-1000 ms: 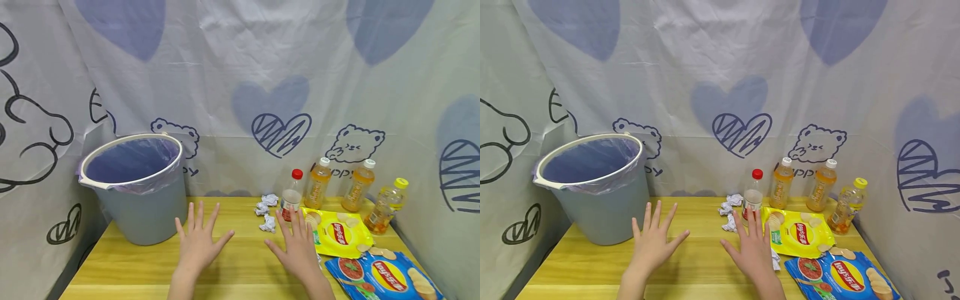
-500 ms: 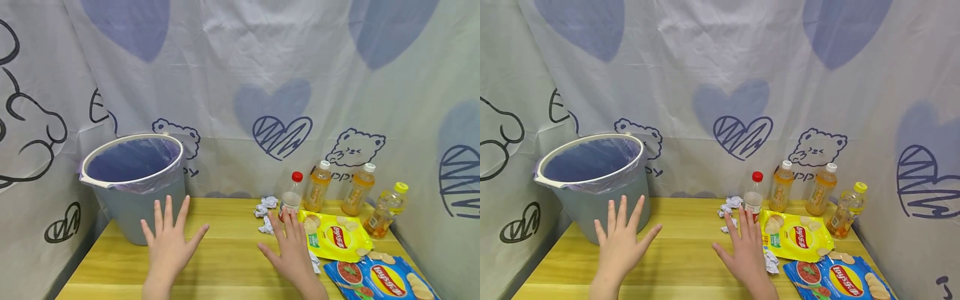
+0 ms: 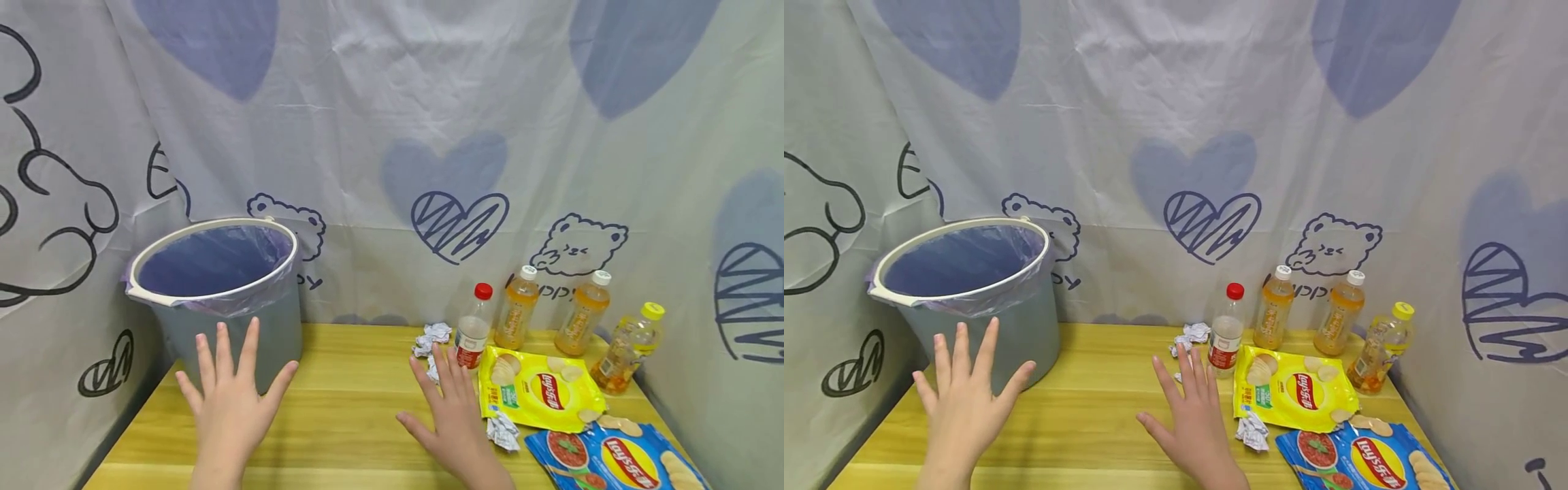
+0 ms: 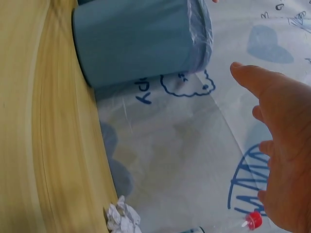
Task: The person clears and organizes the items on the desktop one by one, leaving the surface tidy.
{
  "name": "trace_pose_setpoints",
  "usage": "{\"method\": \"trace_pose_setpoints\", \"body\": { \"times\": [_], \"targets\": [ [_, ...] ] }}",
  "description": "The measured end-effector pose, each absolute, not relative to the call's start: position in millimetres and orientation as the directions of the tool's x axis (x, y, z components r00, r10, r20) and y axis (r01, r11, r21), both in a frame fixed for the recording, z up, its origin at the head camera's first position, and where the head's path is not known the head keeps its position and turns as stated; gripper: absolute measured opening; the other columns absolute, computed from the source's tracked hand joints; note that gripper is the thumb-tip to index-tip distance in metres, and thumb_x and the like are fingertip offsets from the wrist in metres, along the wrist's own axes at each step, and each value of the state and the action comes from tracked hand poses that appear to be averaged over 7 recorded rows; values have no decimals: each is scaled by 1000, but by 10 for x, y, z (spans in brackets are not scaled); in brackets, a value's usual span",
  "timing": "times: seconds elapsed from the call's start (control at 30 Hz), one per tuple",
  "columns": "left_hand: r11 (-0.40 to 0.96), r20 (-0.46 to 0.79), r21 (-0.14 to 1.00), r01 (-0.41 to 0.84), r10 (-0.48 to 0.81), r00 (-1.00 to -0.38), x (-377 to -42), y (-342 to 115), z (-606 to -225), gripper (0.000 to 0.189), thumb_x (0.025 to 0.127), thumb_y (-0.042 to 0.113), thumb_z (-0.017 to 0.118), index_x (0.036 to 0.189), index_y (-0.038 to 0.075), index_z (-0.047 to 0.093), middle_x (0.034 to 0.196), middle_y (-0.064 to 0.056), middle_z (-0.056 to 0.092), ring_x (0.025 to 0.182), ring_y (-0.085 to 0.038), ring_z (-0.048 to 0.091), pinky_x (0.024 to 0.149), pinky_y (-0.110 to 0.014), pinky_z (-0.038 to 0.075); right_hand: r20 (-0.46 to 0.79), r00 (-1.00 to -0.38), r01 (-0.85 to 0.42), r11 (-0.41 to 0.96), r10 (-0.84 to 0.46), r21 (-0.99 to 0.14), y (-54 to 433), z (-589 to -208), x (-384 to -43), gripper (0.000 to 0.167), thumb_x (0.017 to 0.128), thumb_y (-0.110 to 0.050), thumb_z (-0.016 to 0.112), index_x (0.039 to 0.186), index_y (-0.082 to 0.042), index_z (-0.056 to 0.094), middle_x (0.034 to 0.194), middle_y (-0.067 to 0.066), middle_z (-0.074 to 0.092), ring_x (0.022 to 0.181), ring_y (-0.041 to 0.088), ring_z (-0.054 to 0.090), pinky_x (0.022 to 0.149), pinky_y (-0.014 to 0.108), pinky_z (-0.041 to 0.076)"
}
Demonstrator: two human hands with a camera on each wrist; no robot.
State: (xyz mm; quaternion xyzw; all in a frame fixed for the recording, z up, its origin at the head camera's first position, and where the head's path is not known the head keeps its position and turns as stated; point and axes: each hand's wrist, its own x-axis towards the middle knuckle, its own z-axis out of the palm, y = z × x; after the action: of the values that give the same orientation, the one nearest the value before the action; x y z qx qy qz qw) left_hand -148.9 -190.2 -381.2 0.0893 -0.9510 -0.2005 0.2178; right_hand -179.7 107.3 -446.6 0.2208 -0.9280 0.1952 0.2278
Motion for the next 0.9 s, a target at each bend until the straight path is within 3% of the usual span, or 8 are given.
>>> {"method": "trace_pose_setpoints", "body": {
  "times": [0.37,0.63,0.9],
  "targets": [
    [922,405,377,-90,-252,-879,-1470,-2341,-3707,86,92,69,42,158,31,2,163,-21,-11,147,-39,-26,104,-80,-13,465,-776,-584,764,-426,-274,834,-4488,-1773,76,91,-62,52,155,-36,21,167,-1,1,154,27,2,117,61,22],
    [956,470,288,-63,-198,-860,-1509,-2713,-3571,87,91,66,49,158,30,7,162,-25,-5,149,-41,-19,104,-80,-12,463,-730,-651,718,-502,-247,654,-4462,-1826,74,94,-66,43,156,-36,18,167,1,1,153,32,7,115,63,24],
    [972,460,231,-32,-138,-877,-1602,-3002,-3430,83,93,64,45,158,31,5,163,-23,-7,149,-41,-20,102,-80,-17,474,-680,-689,709,-560,-151,450,-4308,-1967,77,92,-63,51,156,-37,16,167,2,2,153,29,9,117,60,23]
  ]
}}
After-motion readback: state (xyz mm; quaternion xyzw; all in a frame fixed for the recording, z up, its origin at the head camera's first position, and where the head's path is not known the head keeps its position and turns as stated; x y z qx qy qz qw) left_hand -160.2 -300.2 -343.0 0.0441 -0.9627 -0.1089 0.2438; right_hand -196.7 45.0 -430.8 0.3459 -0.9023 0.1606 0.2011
